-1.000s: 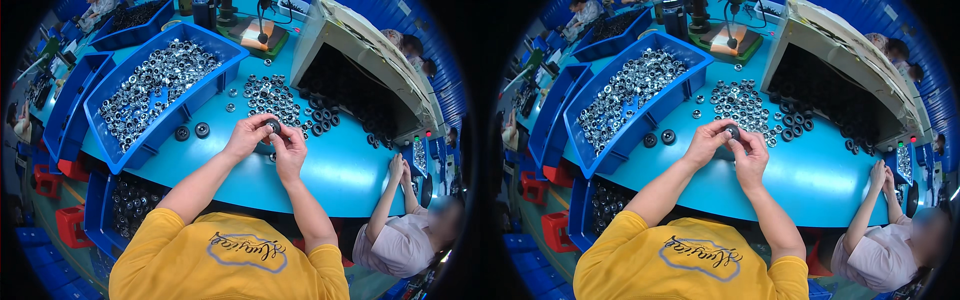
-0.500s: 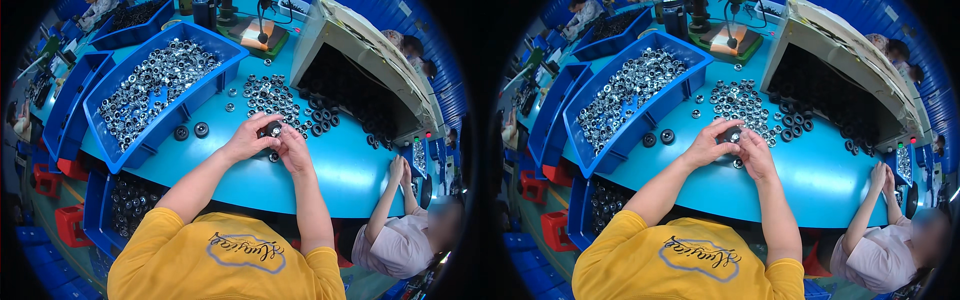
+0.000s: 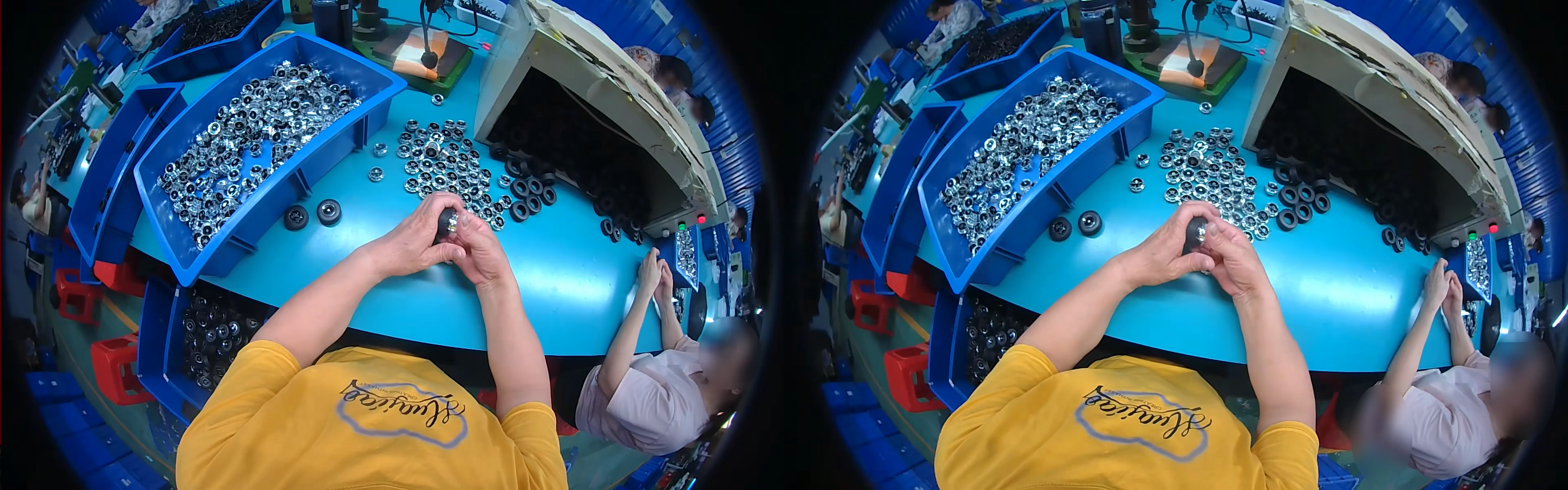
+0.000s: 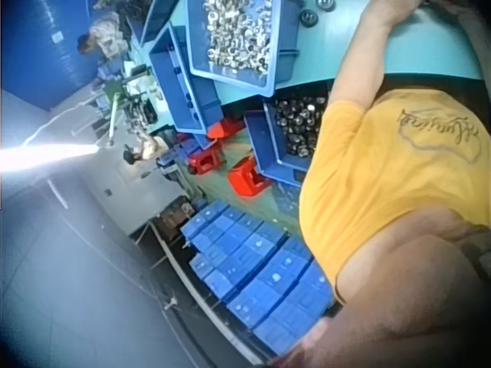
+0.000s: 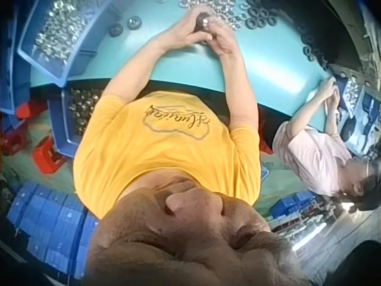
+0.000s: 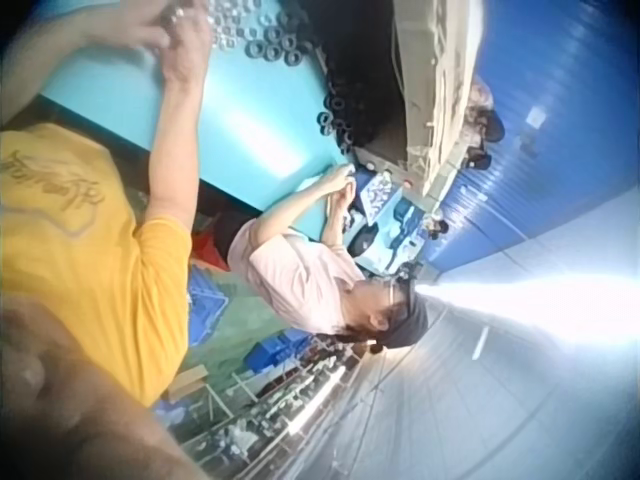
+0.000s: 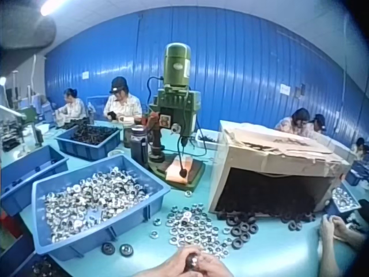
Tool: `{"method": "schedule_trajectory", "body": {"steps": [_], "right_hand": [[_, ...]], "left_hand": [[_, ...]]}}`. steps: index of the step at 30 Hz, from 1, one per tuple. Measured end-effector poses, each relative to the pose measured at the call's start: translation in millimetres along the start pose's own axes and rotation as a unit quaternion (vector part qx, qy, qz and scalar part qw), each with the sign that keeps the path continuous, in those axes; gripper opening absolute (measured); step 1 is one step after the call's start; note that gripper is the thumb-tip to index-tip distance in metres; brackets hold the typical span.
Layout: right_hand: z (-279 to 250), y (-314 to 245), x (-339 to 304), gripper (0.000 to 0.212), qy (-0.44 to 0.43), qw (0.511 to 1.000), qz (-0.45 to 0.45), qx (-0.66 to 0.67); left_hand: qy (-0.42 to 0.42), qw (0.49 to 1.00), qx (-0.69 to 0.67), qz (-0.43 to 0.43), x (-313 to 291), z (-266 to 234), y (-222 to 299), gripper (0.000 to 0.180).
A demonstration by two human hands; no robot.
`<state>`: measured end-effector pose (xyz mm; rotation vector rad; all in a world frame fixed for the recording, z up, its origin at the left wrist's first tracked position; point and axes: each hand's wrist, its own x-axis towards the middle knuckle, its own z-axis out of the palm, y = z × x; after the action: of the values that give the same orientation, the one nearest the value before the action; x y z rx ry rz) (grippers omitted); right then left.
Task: Assemble small metal rings into black plastic housings at a factory workbench.
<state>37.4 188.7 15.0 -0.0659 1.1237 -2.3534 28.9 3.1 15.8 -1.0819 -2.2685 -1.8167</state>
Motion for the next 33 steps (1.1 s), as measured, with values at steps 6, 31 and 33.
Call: {"method": "schedule_trajectory", "body": {"steps": [6,31,33], "right_hand": [[2,5,0,0.053,0.000,1.000,0.004,0.025],[17,-1,-2,0.036,0.056,0.998,0.013,0.020],[20,-2,-2,0.034,0.073,0.994,0.000,-0.087]], "left_hand": [[0.023,0.998,0.051,0.017,-2,4,2,0.068],[0.043,0.983,-0.161,-0.081,3,-6,14,0.066],[0.095,0.988,-0.114,-0.051,2,-1,7,0.065]]}}
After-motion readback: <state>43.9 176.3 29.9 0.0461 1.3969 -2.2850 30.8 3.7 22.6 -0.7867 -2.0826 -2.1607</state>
